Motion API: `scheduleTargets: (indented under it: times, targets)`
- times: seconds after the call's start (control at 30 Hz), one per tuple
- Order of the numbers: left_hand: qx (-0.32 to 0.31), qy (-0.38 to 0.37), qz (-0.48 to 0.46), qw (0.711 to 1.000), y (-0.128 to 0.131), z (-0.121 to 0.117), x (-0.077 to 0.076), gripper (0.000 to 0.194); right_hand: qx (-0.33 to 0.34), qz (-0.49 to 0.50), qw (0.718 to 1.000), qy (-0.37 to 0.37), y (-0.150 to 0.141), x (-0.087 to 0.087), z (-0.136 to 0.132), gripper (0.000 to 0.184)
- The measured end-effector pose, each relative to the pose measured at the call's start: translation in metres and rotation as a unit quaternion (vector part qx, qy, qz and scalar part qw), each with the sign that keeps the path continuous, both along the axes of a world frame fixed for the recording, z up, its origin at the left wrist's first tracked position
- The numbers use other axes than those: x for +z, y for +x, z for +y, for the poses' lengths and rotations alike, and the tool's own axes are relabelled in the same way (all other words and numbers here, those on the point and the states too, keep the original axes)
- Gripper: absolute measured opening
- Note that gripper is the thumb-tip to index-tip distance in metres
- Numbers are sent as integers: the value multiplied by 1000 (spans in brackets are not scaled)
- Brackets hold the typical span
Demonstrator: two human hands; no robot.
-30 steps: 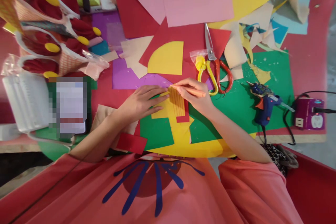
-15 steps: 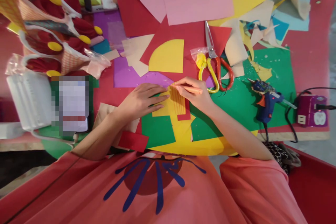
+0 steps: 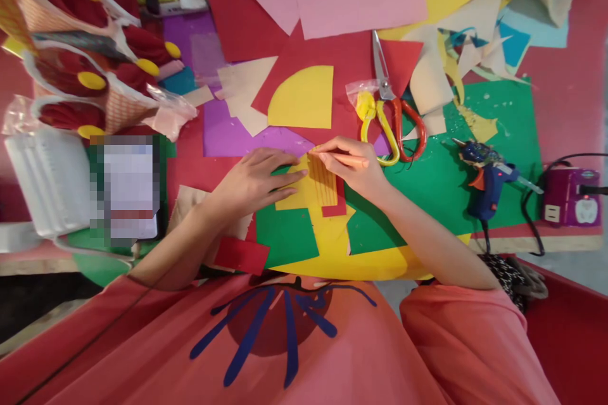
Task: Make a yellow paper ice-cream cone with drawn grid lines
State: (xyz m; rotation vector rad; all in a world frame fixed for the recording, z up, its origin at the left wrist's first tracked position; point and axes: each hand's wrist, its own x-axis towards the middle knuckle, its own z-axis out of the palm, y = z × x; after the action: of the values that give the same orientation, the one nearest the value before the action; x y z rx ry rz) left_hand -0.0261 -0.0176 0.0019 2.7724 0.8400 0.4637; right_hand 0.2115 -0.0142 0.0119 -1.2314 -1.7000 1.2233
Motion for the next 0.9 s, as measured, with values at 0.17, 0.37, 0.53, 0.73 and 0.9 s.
scheduleTargets:
  times: [0.17,0.37,0.53,0.73,0.9]
  targets:
    - [-6,14,-10,1000,1,1,0,28,13,1,1000,-8,2,-1,1,17]
    - [-3,28,-16,999,2,1,0,28,-7,50,999,-17,4,-1,0,16]
    - [15,7,-4,1000,1,3,-4,35,-54,75,996,2,3,-2,-3,15]
    - [16,-36,-11,999,-2,5,-4,38,-15,56,998,-8,1,-2,0,15]
    - [12,-60,-19,998,-4,6,-2,40,-9,34,999,1,0,-1,1,13]
